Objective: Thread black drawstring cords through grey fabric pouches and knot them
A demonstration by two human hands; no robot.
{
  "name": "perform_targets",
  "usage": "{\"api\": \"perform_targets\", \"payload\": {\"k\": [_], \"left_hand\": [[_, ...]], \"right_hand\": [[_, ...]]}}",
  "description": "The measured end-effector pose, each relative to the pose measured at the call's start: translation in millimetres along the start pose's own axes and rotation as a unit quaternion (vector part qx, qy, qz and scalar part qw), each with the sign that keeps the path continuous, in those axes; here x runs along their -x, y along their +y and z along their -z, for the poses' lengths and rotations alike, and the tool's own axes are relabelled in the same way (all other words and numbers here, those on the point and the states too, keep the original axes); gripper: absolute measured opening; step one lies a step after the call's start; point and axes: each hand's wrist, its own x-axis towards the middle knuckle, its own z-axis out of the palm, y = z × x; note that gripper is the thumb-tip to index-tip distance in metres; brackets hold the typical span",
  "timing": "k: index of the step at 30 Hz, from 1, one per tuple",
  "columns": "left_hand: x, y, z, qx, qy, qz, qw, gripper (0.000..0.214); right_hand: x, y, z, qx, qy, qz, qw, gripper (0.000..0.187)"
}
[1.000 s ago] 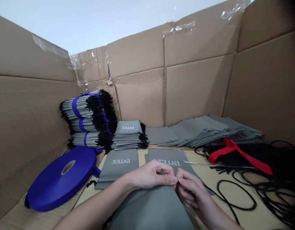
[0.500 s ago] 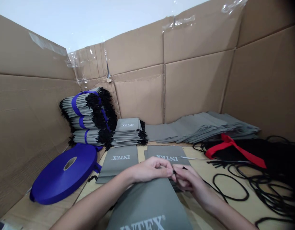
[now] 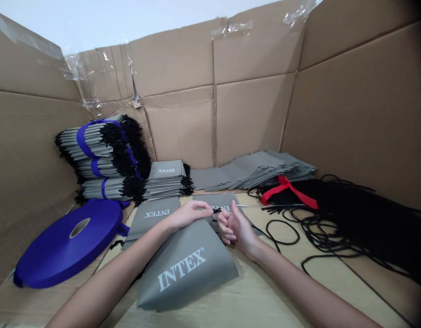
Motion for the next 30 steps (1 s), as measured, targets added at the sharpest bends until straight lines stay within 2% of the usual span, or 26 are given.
{"api": "perform_targets", "payload": {"k": [3,6,11,17,21,26,30], "left_hand": [[-0.8,-3.1,0.4,-0.05,-0.01,-0.005,0.999,0.041],[-0.2,-2.9,-2.8,-0.061,-0.02,-0.016,0.998,0.039],[1.8,1.7,-3.4,-0.077,-0.008,-0.017,0.997,0.038],[5.2,8.9,1.9,-0.118,-0.054,-0.07,0.989,0.032],[6.3,13.1,3.1,-0.127,-0.057,-0.07,0.988,0.031],[6.7,13.9,3.1,-0.084,-0.079,-0.083,0.99,0.028],[9.8,16.0,-3.5,-0.053,-0.052,-0.086,0.994,0.035]], "right_hand": [[-0.1,3.7,1.6,0.08,0.04,0.008,0.996,0.055],[4.4,4.8,-0.8,0.153,0.082,0.053,0.983,0.048],[13.3,-0.6,-9.7,0.196,0.093,0.129,0.967,0.034],[10.1,2.3,-8.1,0.081,0.066,0.096,0.99,0.03],[8.9,4.5,-10.7,0.032,0.084,0.097,0.991,0.034],[9.3,1.7,-15.9,0.001,0.118,0.107,0.987,0.036],[11.6,-7.5,-15.6,-0.011,0.135,0.118,0.984,0.04]]}}
